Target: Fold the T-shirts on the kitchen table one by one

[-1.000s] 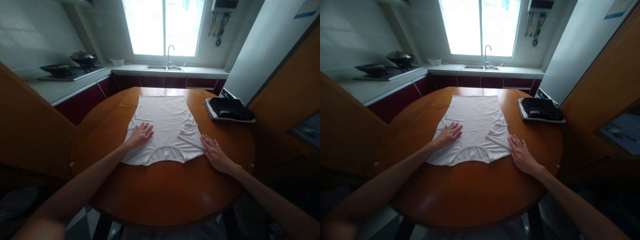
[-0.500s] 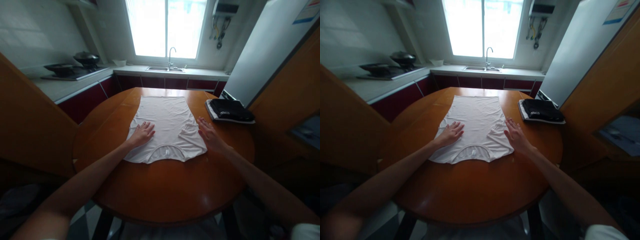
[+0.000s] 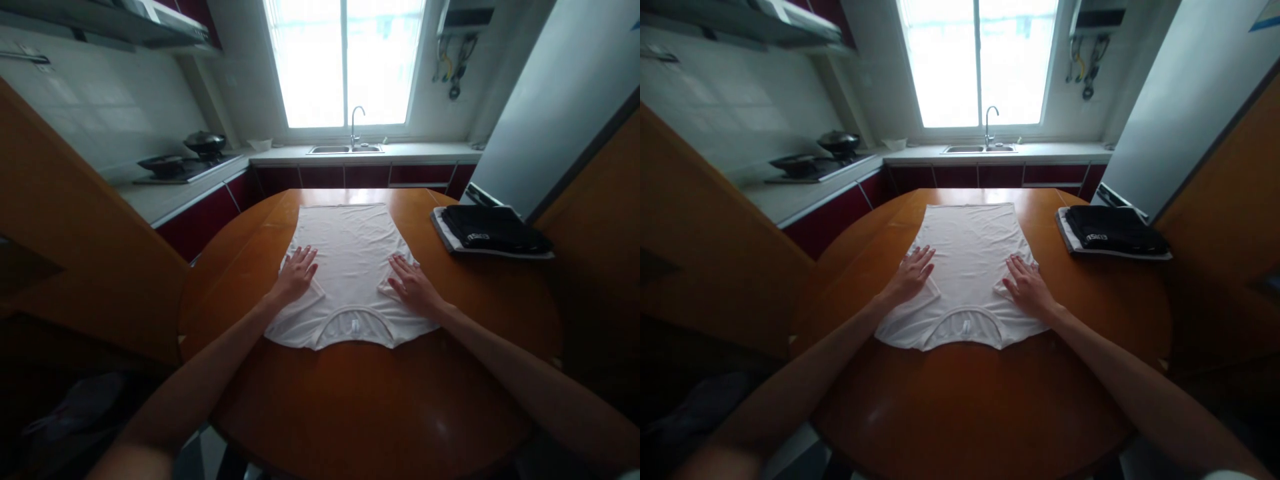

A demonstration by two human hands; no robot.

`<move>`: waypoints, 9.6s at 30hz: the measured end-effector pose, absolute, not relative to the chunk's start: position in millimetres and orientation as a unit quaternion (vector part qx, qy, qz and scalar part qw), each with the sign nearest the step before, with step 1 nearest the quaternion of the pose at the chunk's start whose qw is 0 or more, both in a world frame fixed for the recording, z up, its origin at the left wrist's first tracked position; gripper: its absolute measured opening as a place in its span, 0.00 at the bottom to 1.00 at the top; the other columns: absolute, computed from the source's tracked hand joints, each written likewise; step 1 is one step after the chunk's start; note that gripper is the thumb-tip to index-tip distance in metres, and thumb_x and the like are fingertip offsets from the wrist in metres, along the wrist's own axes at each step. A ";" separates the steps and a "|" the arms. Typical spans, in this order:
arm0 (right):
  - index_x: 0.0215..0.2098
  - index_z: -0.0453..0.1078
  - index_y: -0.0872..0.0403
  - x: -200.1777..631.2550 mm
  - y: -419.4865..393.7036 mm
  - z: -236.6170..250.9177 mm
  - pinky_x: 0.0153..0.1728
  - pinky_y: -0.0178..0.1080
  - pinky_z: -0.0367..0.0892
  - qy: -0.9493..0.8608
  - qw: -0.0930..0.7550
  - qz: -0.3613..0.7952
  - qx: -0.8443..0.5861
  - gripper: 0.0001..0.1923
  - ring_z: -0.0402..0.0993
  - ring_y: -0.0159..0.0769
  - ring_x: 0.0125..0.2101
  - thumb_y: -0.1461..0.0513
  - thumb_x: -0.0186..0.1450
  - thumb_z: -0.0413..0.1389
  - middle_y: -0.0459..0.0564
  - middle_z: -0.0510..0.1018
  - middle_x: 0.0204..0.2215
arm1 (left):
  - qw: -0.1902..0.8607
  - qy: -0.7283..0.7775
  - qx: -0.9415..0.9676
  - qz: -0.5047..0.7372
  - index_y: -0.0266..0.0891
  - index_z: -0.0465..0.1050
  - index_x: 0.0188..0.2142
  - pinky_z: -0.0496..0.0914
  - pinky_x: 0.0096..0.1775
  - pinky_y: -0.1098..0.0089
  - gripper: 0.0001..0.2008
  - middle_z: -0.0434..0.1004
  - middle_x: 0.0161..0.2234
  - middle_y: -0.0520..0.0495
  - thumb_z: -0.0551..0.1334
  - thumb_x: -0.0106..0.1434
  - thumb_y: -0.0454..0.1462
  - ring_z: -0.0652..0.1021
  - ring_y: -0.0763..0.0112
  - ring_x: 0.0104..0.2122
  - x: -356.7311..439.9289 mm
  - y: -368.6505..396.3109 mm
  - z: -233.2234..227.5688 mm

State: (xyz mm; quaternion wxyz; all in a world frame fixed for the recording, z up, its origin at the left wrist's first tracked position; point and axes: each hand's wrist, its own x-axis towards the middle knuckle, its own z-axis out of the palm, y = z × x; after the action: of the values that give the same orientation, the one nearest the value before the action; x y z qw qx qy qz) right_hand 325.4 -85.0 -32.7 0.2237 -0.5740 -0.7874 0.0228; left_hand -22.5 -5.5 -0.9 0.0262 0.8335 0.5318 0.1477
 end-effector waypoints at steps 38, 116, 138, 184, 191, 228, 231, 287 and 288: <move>0.39 0.79 0.51 334.9 -125.7 -11.1 0.42 0.43 0.71 -0.848 0.350 0.043 -0.395 0.11 0.77 0.40 0.39 0.58 0.72 0.55 0.53 0.80 0.36 | 0.242 0.268 0.927 0.101 0.38 0.79 0.52 0.72 0.40 0.70 0.19 0.81 0.42 0.42 0.66 0.65 0.45 0.79 0.68 0.35 -60.4 -44.7 65.4; 0.27 0.80 0.58 392.8 13.0 37.9 0.23 0.34 0.58 -0.668 0.267 0.361 -0.594 0.29 0.66 0.32 0.23 0.40 0.49 0.65 0.49 0.77 0.21 | 0.375 0.527 0.729 0.225 0.36 0.82 0.36 0.72 0.35 0.69 0.23 0.83 0.33 0.46 0.72 0.50 0.53 0.78 0.65 0.32 -127.6 55.6 45.4; 0.28 0.80 0.58 402.5 57.5 2.1 0.27 0.35 0.63 -0.654 0.293 0.310 -0.625 0.22 0.72 0.36 0.26 0.47 0.51 0.63 0.51 0.81 0.24 | 0.261 0.523 0.766 0.269 0.38 0.79 0.35 0.72 0.37 0.67 0.19 0.83 0.33 0.46 0.66 0.56 0.51 0.80 0.63 0.33 -108.7 97.9 14.3; 0.73 0.52 0.57 278.8 12.9 -30.1 0.69 0.56 0.38 -0.774 0.093 0.032 -0.626 0.35 0.38 0.48 0.73 0.47 0.75 0.39 0.59 0.46 0.73 | 0.048 0.490 0.868 0.064 0.41 0.55 0.71 0.44 0.68 0.47 0.35 0.46 0.73 0.39 0.46 0.73 0.56 0.48 0.51 0.72 -3.3 32.5 -18.0; 0.72 0.53 0.56 291.0 2.9 -27.8 0.69 0.54 0.40 -0.771 0.100 0.057 -0.627 0.33 0.40 0.46 0.73 0.49 0.75 0.40 0.59 0.49 0.73 | 0.063 0.497 0.863 0.064 0.41 0.54 0.71 0.45 0.67 0.43 0.34 0.46 0.73 0.39 0.45 0.73 0.55 0.48 0.48 0.72 -9.9 42.4 -19.9; 0.55 0.73 0.57 341.1 14.0 -7.8 0.59 0.40 0.59 -0.678 0.303 -0.040 -0.669 0.22 0.69 0.43 0.57 0.64 0.70 0.43 0.59 0.76 0.55 | 0.047 0.515 0.826 0.224 0.35 0.70 0.61 0.61 0.64 0.60 0.23 0.70 0.62 0.36 0.50 0.72 0.42 0.69 0.58 0.63 -53.2 69.0 -4.3; 0.65 0.64 0.60 317.8 8.7 -16.0 0.67 0.47 0.49 -0.736 0.209 -0.029 -0.643 0.26 0.56 0.46 0.67 0.58 0.73 0.43 0.60 0.64 0.67 | 0.056 0.519 0.846 0.113 0.36 0.61 0.68 0.50 0.68 0.49 0.30 0.54 0.71 0.35 0.49 0.74 0.49 0.54 0.51 0.71 -40.5 57.4 -15.4; 0.73 0.50 0.62 257.9 -40.0 -15.3 0.69 0.52 0.42 -0.813 0.150 0.052 -0.561 0.38 0.40 0.47 0.73 0.47 0.74 0.43 0.62 0.48 0.73 | 0.031 0.396 0.918 0.013 0.42 0.47 0.73 0.43 0.69 0.49 0.33 0.41 0.74 0.43 0.45 0.75 0.52 0.45 0.55 0.73 22.5 -5.3 -12.9; 0.73 0.50 0.62 264.1 -41.4 -13.7 0.70 0.53 0.42 -0.809 0.155 0.044 -0.566 0.37 0.40 0.46 0.73 0.47 0.74 0.41 0.61 0.48 0.73 | 0.030 0.397 0.917 0.010 0.41 0.47 0.73 0.43 0.69 0.49 0.33 0.41 0.74 0.43 0.45 0.75 0.52 0.45 0.55 0.73 22.8 -5.6 -12.5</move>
State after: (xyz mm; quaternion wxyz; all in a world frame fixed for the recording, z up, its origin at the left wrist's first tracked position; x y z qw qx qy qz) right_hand 264.1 -41.4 -13.7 0.1553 -0.5656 -0.8087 0.0439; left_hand 22.8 -5.6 -12.5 0.0304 0.9173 0.3969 0.0096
